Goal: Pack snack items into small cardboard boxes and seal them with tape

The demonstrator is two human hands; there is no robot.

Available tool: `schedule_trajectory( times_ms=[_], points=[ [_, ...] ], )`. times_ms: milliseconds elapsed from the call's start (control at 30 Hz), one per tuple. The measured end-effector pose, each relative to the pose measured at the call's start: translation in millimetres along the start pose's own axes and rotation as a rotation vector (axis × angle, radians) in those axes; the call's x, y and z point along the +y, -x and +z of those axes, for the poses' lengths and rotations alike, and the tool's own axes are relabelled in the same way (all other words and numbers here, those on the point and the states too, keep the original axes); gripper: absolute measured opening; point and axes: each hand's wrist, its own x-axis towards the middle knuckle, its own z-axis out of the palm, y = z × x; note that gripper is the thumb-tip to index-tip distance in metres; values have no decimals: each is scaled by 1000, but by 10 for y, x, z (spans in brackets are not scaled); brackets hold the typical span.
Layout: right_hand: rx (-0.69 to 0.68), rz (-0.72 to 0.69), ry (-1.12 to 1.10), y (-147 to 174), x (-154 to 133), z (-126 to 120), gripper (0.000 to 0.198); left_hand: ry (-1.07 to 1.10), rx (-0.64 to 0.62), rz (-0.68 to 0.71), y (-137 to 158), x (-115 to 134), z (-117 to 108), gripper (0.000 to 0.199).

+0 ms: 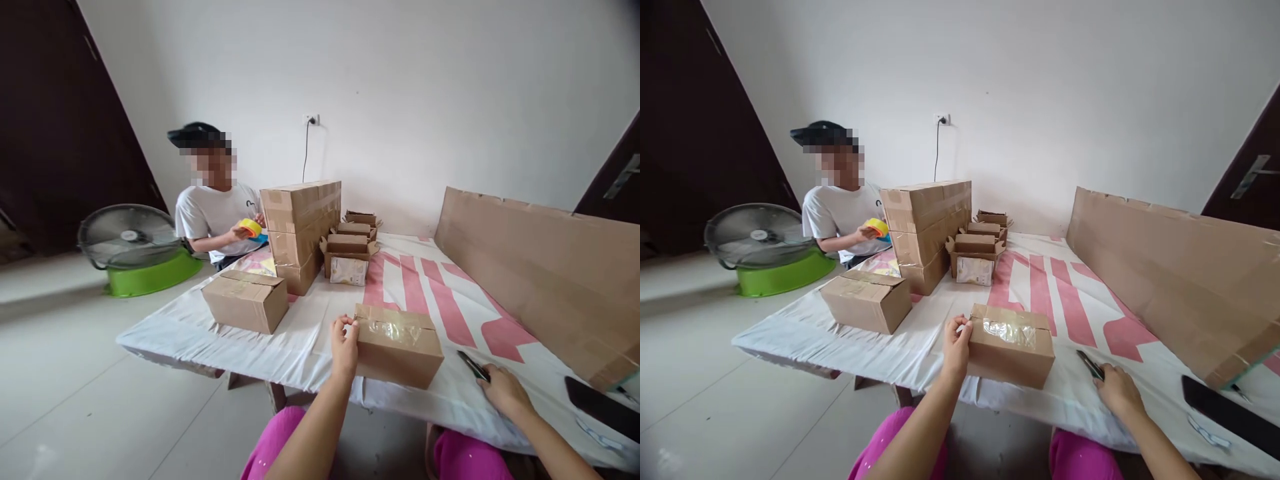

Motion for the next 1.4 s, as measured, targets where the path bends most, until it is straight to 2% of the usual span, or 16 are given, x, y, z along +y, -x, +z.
schedule_trajectory(
  times_ms=[100, 167, 233, 333, 400, 467, 567, 667, 833, 1100, 1267, 1400],
  points=[
    [49, -72, -16, -165, -137, -120, 27, 53, 43, 46, -20, -60, 49, 21],
    [122, -195, -56, -234, -421, -315, 38, 91, 56, 84, -18, -89, 56, 23],
    [154, -370, -73, -247, -866, -539, 46, 105, 48, 95, -14, -102, 56, 24],
    [-37, -740, 12, -180, -1690, -759, 47, 103, 33, 93, -11, -91, 56, 26],
    [-145, -983, 124, -115, -2198, -768, 47, 102, 34, 92, -12, -69, 54, 28],
    [-179, -1153, 255, -63, -2581, -696, 55, 104, 35, 81, -12, -46, 50, 29],
    [-136, -1327, 404, -27, -2879, -571, 59, 122, 25, 54, -8, -27, 40, 31],
    [-28, -1417, 479, -24, -2929, -543, 52, 147, 3, 48, -2, -36, 30, 29],
    [80, -1455, 521, -3, -2870, -624, 40, 164, -22, 80, 9, -71, 25, 25],
    [76, -1503, 606, 57, -2833, -670, 35, 152, -22, 101, 17, -87, 38, 20],
    [66, -1457, 701, 38, -2573, -813, 32, 123, 0, 96, 2, -75, 38, 21],
    [63, -1426, 717, 26, -2354, -969, 45, 133, 3, 86, -2, -78, 44, 20]
  ],
)
